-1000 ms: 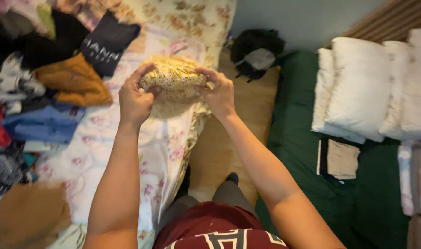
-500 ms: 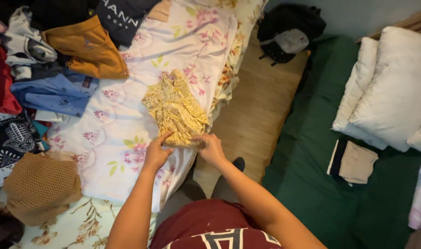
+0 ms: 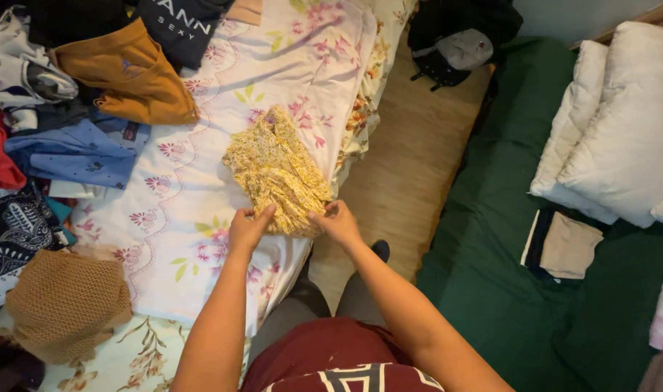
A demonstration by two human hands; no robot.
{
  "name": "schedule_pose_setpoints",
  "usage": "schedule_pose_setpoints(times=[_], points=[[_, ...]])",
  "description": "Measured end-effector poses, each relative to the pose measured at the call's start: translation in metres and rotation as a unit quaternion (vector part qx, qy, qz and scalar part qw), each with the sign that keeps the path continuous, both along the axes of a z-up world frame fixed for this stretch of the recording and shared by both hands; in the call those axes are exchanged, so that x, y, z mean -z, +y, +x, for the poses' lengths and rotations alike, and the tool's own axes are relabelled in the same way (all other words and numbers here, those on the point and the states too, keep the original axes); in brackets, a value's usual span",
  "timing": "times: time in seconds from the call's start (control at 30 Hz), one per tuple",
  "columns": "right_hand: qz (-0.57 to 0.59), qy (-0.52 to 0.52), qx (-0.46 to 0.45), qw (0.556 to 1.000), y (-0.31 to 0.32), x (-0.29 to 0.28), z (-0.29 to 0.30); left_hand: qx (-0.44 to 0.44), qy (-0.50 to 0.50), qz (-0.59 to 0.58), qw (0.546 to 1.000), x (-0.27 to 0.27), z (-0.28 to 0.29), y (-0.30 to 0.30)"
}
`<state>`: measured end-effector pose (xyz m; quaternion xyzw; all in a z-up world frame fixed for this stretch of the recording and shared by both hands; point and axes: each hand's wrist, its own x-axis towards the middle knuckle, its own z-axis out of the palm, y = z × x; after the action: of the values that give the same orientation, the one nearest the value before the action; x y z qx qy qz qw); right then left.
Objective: The person folds several pieces of clothing, including a black t-shirt, a beige top, a yellow patterned cloth, and a mustard-colored shirt, on a bed with a floral sheet. They then move to a second bed with a green sheet to stack the folded items.
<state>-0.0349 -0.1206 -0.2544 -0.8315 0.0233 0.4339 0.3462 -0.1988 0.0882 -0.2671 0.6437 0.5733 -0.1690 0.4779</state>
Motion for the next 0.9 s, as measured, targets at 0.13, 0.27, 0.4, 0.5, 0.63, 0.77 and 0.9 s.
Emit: schedule_pose_setpoints(times=[0.13, 0.27, 0.4, 0.5, 0.63, 0.77, 0.9], points=[[-0.017, -0.024, 0.039, 0.999, 0.013, -0.022, 0.005, -0.026, -0.006, 0.011, 1.0, -0.024, 0.009, 0.0], [-0.054, -0.016, -0.067, 0.996, 0.012, -0.029, 0.0, 0.065, 0.011, -0.034, 0.997, -0.036, 0.017, 0.013], [-0.061, -0.02, -0.138, 0.988, 0.002, 0.004, 0.006, 0.14, -0.003, -0.051, 0.989, -0.076, 0.03, 0.027], [-0.054, -0.097, -0.126, 0.986, 0.017, -0.024, 0.01, 0.156, -0.025, 0.054, 0.986, -0.092, 0.046, 0.031], [0.149, -0.039, 0.054, 0.987, 0.025, -0.041, 0.013, -0.029, -0.299, 0.04, 0.953, -0.098, 0.062, 0.019], [0.27, 0.048, 0.12, 0.954, 0.001, 0.008, 0.012, -0.02, -0.264, -0.045, 0.963, -0.02, 0.049, 0.017], [0.266, 0.079, 0.156, 0.948, 0.006, -0.011, 0.009, 0.017, -0.262, -0.031, 0.964, -0.057, 0.062, 0.011]])
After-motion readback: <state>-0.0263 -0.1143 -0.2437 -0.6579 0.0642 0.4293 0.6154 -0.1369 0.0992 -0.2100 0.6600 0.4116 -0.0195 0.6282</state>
